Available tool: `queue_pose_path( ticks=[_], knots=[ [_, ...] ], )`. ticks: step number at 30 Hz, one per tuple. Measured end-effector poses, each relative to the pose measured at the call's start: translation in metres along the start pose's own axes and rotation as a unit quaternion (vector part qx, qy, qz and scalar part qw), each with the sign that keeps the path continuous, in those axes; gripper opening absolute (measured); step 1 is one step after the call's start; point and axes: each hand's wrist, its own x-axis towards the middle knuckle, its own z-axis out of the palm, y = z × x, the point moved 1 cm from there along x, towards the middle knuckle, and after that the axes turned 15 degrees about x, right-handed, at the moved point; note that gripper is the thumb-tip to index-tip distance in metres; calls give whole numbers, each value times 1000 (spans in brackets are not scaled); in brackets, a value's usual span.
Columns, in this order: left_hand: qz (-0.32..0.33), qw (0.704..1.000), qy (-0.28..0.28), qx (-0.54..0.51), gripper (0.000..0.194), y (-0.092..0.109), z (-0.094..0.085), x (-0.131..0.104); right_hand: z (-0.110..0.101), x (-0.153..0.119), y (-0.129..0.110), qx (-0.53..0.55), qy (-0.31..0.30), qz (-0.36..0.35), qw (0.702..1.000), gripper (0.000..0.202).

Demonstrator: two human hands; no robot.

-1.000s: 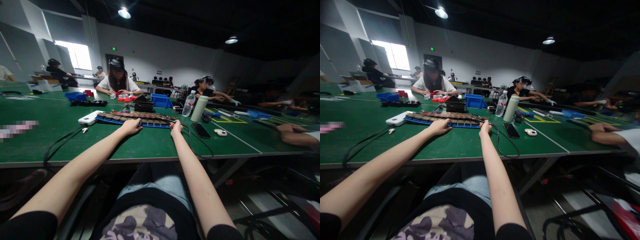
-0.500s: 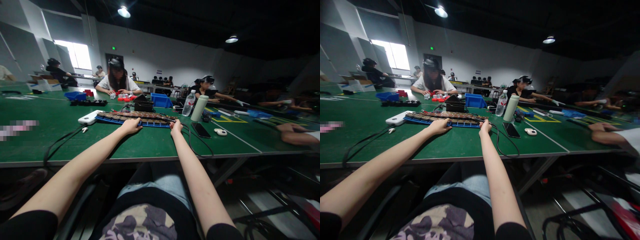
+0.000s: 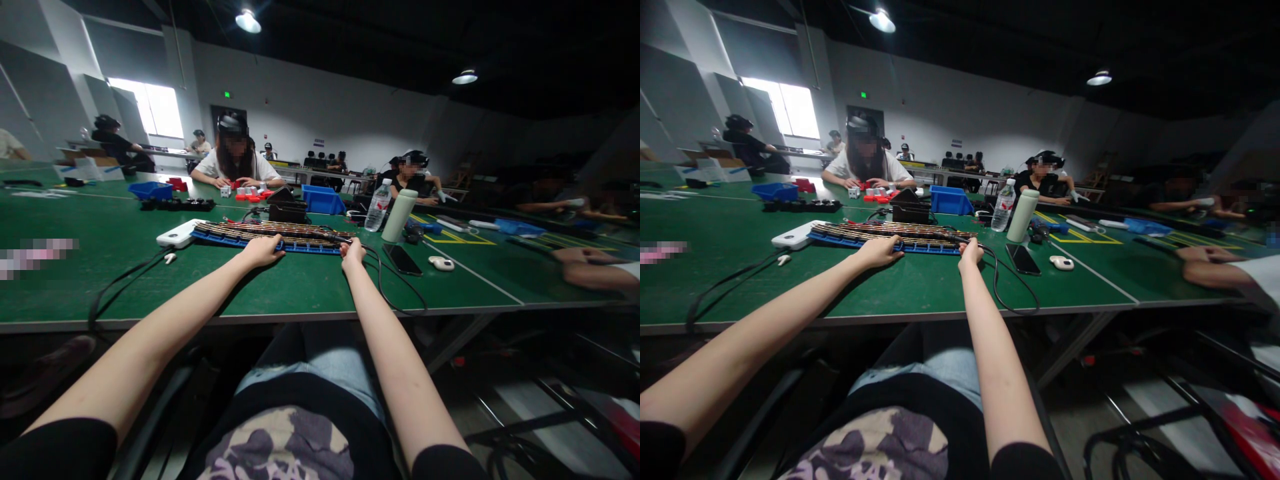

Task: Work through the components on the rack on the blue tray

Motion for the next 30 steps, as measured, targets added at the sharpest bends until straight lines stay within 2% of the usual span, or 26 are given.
queue_pose_path(
  ticks=[30],
  knots=[
    [2, 1000, 1, 10, 52, 0, -1, 0, 1, 0, 0, 10, 7, 2, 1000, 20]
  ],
)
